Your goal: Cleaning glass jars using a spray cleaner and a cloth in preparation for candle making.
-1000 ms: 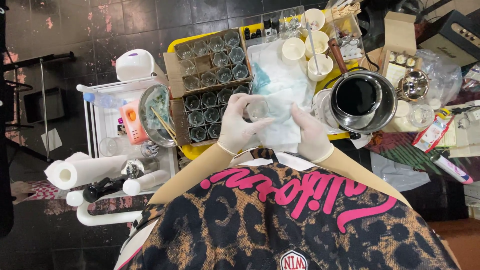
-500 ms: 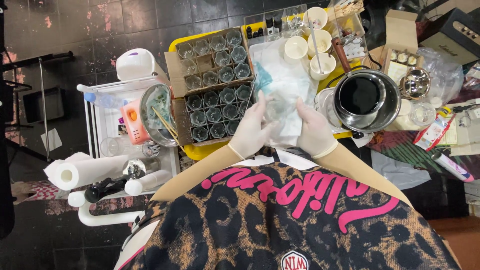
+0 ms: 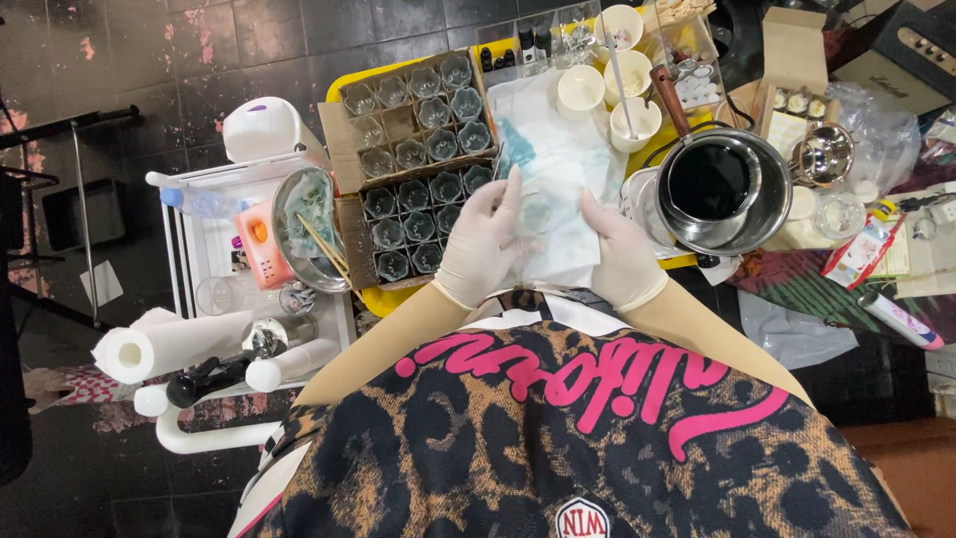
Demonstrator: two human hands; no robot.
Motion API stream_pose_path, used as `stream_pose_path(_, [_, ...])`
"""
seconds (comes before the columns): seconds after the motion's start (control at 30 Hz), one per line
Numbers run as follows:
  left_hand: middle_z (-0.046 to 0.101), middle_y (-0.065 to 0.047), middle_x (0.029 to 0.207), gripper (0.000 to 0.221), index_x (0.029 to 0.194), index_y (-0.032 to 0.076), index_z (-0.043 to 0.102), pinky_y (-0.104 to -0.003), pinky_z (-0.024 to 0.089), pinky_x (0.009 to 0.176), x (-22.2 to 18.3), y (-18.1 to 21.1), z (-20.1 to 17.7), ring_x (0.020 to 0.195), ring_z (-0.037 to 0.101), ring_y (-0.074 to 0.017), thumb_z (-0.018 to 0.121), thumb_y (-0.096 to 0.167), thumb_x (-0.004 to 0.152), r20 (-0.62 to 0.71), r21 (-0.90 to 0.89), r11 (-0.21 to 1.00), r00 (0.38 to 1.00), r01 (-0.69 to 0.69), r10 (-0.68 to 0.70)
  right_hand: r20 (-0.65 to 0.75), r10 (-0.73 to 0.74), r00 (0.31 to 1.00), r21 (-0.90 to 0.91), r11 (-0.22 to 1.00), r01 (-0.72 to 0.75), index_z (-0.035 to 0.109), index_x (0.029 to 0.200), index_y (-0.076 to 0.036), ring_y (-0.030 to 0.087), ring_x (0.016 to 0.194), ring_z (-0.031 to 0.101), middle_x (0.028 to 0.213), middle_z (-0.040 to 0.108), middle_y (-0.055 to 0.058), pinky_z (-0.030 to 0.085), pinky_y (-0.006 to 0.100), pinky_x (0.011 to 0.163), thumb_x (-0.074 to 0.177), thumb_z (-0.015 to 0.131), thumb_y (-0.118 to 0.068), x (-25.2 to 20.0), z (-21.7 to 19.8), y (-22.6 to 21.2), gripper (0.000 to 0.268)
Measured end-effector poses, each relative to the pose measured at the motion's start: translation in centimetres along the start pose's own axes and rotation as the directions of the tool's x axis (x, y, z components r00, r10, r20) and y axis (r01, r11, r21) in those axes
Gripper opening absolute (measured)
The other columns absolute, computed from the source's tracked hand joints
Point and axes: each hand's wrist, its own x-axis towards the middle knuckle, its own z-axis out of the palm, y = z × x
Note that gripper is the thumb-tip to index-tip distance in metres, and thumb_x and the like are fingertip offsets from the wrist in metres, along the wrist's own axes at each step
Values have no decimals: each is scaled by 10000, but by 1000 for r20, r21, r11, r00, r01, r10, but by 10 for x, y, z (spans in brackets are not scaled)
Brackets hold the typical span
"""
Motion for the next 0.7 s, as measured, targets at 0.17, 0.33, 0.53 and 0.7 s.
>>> stream_pose_path(0.17, [614,-134,1300,811,1536,4,409,-409,512,992,-5,-7,8,1124,589,-332,803,200,854,-9,193,961,979,-198,203,16,53,998,157,986,-55,394,1513,15,308,1336,558,1473,540,166,422,473,1157,1114,286,-318,0,11,-6,531])
stream_pose_path(0.33, [607,-165,1306,753,1547,11,396,-371,547,913,-4,-2,13,1081,627,-303,763,180,911,-30,144,985,995,-90,95,4,-63,998,-20,998,63,383,1544,34,292,1368,527,1496,519,170,406,450,1179,1139,297,-292,-6,8,2,527])
stream_pose_path(0.53, [605,-153,1227,737,1539,33,395,-332,537,891,14,26,-3,999,664,-240,754,197,917,-1,-58,960,961,275,-276,212,-315,925,-802,485,349,334,1604,18,227,1438,517,1577,497,150,399,362,1206,1159,259,-318,-11,1,22,562])
stream_pose_path(0.7, [594,-104,1361,603,1525,11,399,-306,522,1040,8,-18,40,1209,619,-182,648,103,984,53,-860,455,928,230,-369,212,-254,944,-551,766,330,280,1622,34,256,1542,357,1676,332,181,294,367,1266,1144,323,-206,0,-50,60,536])
